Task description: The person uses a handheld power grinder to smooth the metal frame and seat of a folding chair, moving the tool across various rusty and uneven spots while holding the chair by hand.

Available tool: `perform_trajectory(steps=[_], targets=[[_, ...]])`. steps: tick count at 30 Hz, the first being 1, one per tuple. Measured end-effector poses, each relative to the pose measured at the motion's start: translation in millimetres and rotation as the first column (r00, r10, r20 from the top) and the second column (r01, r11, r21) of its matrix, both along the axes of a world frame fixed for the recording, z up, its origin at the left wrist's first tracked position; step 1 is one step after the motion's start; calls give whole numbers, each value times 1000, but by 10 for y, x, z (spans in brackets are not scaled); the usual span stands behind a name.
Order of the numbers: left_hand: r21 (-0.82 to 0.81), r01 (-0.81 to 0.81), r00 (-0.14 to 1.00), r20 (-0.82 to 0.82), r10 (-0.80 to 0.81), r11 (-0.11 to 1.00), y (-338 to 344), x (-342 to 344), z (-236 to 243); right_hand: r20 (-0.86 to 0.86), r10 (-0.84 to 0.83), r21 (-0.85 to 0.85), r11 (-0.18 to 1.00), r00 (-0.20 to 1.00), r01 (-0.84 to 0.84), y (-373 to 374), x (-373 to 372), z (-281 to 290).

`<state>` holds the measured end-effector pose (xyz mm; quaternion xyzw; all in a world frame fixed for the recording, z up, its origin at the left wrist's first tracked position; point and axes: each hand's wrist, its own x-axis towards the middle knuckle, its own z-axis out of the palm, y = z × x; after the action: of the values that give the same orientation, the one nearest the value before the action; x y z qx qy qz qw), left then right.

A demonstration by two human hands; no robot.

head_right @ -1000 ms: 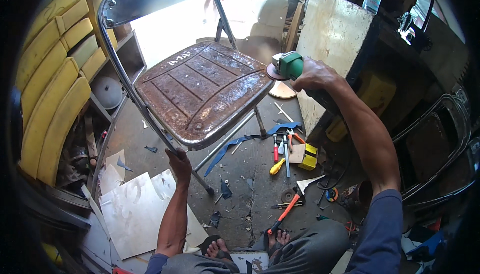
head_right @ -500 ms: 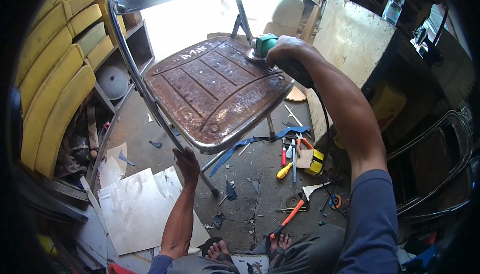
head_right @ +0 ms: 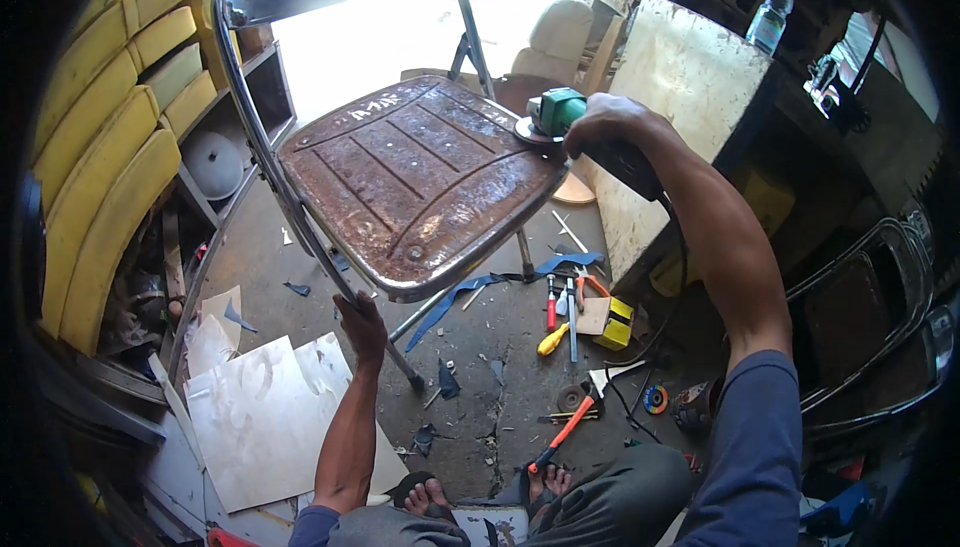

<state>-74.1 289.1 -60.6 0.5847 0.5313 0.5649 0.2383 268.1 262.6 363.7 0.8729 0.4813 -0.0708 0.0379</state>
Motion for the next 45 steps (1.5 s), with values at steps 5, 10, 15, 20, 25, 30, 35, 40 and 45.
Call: perform_trajectory(steps=[5, 10, 15, 20, 25, 30, 35, 40, 45], targets=[[82, 18, 1000, -3, -18, 996, -27, -19, 41, 0, -49, -22, 999, 999, 49, -512, 11, 63], [80, 13, 1000, 4, -13, 997, -64, 9, 51, -29, -22, -18, 1000, 999, 22, -754, 14, 96], [43, 13, 1000, 14, -14, 999, -59, 22, 74, -15, -50, -4, 999, 999, 50, -388, 39, 9], [-31, 37, 999, 42, -35, 999, -71, 48, 69, -21, 48, 28, 999, 999, -47, 196, 96, -141], [-29, 23, 1000, 5, -23, 999, -62, -2, 84, -30, 84, 72, 994, 996, -82, 656, -292, -130], [-29, 18, 1000, -1, -18, 999, -57, 4, 57, -12, 101, 31, 994, 995, -101, 556, -332, -6], [-36, 27, 999, 18, -27, 999, -51, 18, 41, 41, 30, -7, 1000, 999, -30, 77, 95, -26], [-7, 1, 1000, 9, -1, 1000, -50, 17, 93, -52, -22, -3, 1000, 998, 21, -638, -46, 74], [37, 29, 999, 21, -30, 999, -42, 12, 81, -11, 34, 15, 999, 999, -34, -978, 89, 37]])
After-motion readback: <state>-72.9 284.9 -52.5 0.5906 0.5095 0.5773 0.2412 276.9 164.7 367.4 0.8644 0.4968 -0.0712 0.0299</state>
